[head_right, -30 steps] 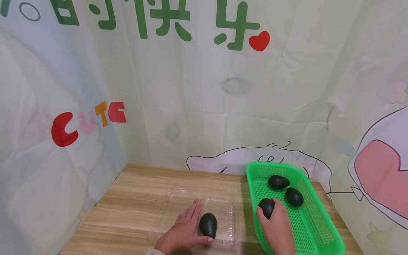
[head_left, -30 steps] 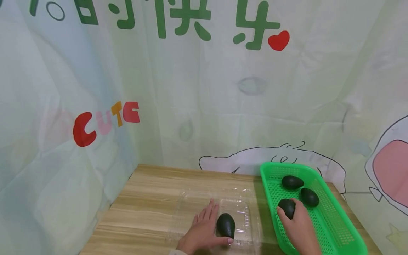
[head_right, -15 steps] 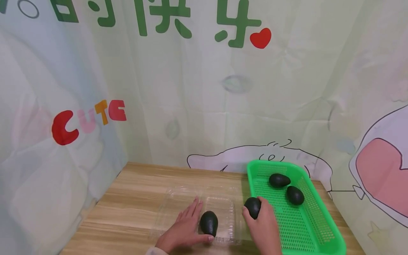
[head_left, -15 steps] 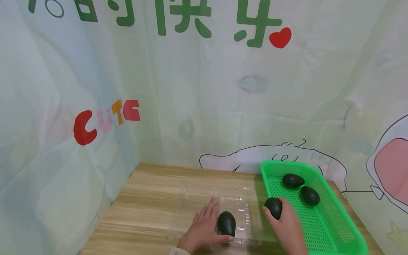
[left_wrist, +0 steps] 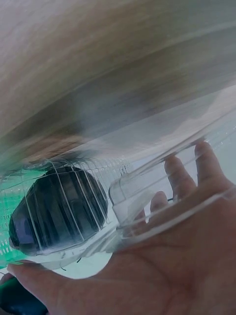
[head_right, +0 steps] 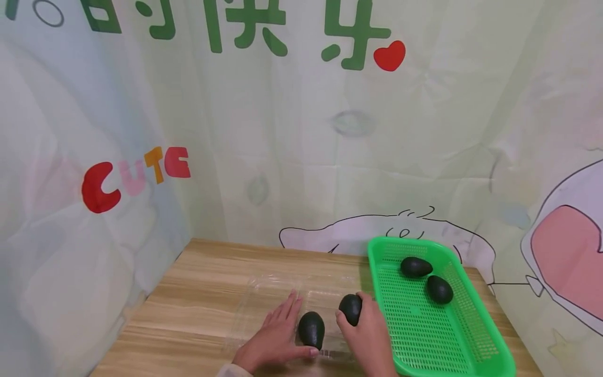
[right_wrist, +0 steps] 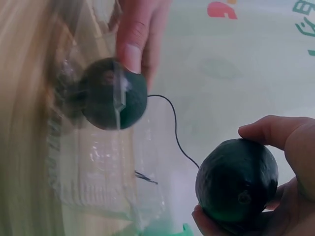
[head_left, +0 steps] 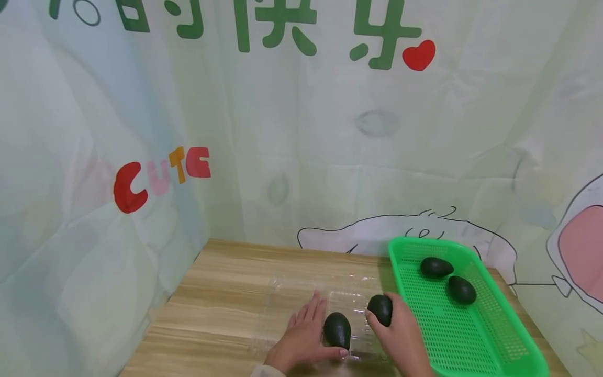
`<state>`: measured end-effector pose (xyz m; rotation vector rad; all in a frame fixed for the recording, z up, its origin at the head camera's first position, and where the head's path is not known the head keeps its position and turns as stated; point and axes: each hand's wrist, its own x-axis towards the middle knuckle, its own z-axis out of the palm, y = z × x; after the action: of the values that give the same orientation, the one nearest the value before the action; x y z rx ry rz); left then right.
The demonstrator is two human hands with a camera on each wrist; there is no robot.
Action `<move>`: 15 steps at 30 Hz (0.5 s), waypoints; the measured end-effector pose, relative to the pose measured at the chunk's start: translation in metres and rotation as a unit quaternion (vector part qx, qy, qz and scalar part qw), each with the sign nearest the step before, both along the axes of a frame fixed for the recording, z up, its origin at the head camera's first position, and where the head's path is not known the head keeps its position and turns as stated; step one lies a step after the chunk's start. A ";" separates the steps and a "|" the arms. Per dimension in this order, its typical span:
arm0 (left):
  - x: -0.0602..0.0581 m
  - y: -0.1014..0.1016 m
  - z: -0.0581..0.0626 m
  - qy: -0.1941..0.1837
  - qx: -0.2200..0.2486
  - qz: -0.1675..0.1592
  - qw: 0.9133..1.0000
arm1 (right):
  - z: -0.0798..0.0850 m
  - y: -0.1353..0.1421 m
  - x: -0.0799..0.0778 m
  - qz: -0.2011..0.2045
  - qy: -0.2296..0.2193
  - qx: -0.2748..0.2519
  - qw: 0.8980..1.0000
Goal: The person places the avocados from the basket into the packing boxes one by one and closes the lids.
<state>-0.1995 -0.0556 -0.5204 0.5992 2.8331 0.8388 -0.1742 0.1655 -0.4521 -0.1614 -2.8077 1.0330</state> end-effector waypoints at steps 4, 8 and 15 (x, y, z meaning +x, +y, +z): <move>0.000 0.001 0.000 -0.001 -0.003 0.000 1.000 | -0.009 -0.005 -0.001 0.007 0.025 0.008 1.000; -0.001 0.001 0.001 -0.005 -0.008 0.001 1.000 | -0.019 -0.011 -0.004 0.010 0.022 0.019 1.000; -0.001 0.002 0.001 0.002 -0.012 0.002 1.000 | -0.039 -0.020 -0.009 0.002 -0.017 0.031 0.999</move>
<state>-0.2002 -0.0532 -0.5199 0.5922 2.8443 0.8051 -0.1836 0.1451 -0.4915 -0.1674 -2.8671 0.9510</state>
